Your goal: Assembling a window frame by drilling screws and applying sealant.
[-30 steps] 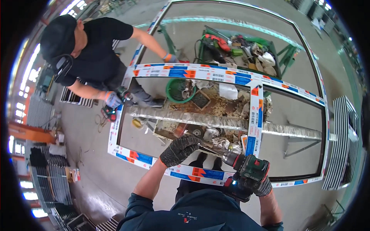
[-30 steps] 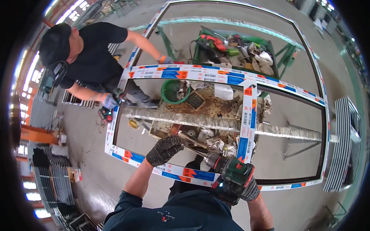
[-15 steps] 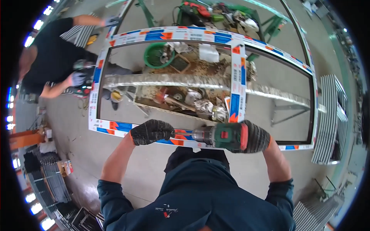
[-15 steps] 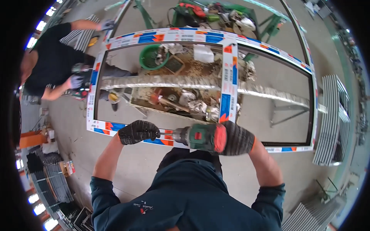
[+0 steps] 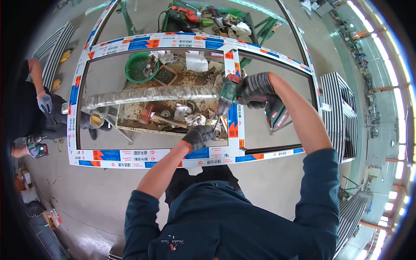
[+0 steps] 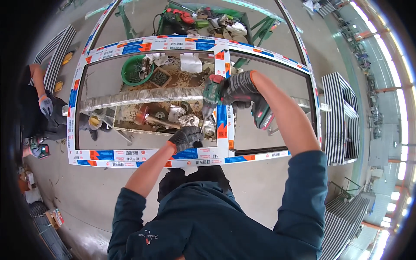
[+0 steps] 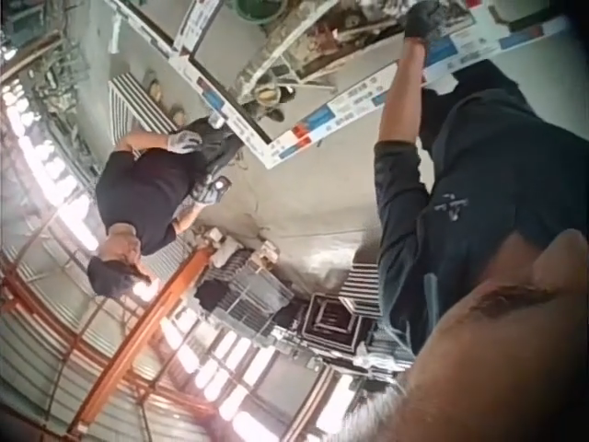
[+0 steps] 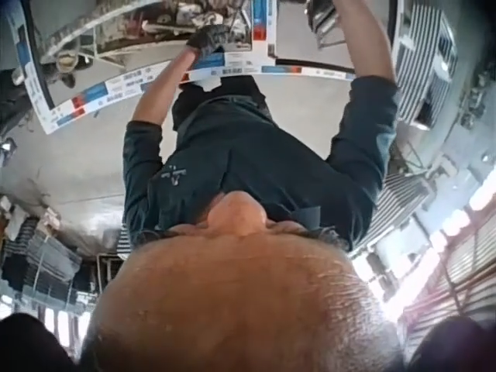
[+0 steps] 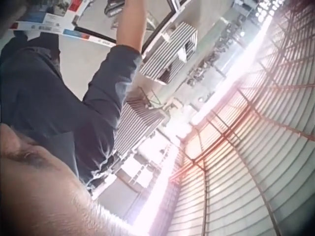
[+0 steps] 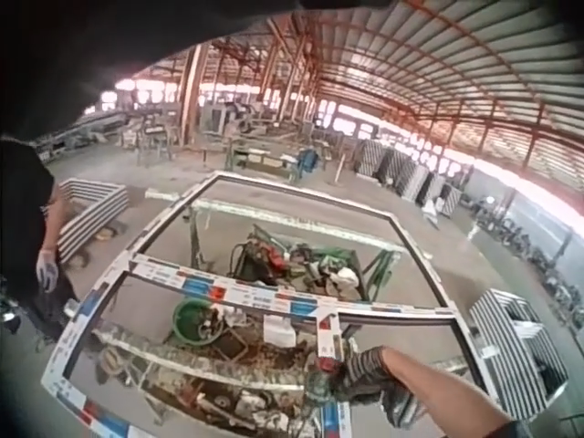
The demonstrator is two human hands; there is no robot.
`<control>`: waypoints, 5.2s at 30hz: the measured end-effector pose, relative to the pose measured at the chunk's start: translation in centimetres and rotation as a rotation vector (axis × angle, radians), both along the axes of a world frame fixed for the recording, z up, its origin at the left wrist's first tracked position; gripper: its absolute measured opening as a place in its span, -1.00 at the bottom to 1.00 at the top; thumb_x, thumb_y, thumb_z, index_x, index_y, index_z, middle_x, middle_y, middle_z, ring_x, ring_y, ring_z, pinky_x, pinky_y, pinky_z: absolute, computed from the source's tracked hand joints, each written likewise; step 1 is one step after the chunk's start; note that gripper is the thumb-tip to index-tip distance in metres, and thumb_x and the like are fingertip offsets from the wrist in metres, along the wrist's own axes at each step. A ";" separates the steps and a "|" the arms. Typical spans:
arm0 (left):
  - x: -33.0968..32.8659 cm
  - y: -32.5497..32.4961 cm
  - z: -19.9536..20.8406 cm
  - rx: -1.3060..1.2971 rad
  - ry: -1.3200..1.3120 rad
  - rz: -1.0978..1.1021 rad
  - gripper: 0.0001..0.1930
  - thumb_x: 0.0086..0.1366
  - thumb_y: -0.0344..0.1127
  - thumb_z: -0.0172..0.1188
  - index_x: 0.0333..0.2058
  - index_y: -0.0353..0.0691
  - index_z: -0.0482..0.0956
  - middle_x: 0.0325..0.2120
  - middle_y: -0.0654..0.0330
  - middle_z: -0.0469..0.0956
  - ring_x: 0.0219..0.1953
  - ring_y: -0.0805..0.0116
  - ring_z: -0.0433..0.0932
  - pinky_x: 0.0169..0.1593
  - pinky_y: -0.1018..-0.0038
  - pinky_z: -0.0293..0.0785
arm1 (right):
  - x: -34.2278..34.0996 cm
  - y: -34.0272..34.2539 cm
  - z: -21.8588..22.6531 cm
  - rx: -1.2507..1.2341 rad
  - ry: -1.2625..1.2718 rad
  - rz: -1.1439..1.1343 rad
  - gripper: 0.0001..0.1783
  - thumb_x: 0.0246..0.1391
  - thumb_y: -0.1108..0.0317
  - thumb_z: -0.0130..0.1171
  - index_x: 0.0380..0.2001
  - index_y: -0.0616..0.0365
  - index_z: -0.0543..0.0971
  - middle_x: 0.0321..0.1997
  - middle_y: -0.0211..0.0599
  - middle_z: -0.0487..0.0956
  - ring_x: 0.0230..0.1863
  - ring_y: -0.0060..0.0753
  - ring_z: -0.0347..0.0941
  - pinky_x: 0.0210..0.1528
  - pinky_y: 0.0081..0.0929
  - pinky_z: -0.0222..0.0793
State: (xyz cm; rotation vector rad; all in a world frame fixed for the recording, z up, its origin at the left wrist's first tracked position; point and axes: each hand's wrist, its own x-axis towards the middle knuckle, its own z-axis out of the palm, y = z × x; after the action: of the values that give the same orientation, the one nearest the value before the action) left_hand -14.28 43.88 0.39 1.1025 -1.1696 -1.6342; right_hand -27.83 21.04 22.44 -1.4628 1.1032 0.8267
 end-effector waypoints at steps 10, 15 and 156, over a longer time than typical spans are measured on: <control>-3.3 -1.3 -1.0 0.301 -0.181 -0.138 -0.74 0.26 -0.17 0.18 -0.26 -0.27 0.62 -0.35 0.11 0.64 -0.26 0.32 0.56 -0.08 0.40 0.43 | 3.5 -7.6 -11.2 0.242 0.211 0.434 -0.83 -0.18 0.26 0.40 -0.53 0.01 0.60 -0.54 -0.41 0.56 -0.59 -0.55 0.42 -0.53 -0.50 0.32; -2.8 -1.7 0.8 0.366 -0.310 -0.241 -0.67 0.25 -0.11 0.17 -0.21 -0.27 0.62 -0.27 0.01 0.61 -0.20 0.18 0.55 -0.05 0.34 0.41 | 3.5 -7.3 -13.5 0.278 0.163 0.448 -0.84 -0.14 0.22 0.36 -0.55 0.01 0.60 -0.57 -0.44 0.54 -0.58 -0.51 0.39 -0.51 -0.48 0.30; -1.2 -0.7 -1.2 0.523 -0.111 -0.277 -0.77 0.16 -0.31 0.25 -0.22 -0.26 0.65 -0.29 0.07 0.64 -0.23 0.33 0.58 -0.04 0.45 0.44 | 5.5 -7.4 -15.8 0.585 0.254 0.552 -0.77 -0.09 0.21 0.26 -0.66 0.04 0.51 -0.67 -0.42 0.44 -0.64 -0.45 0.32 -0.49 -0.38 0.30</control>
State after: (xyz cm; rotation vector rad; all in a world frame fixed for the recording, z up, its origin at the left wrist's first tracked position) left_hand -15.43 43.14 -0.78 1.4146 -1.0219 -2.1983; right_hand -22.35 13.62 6.66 -1.1774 0.5419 1.6051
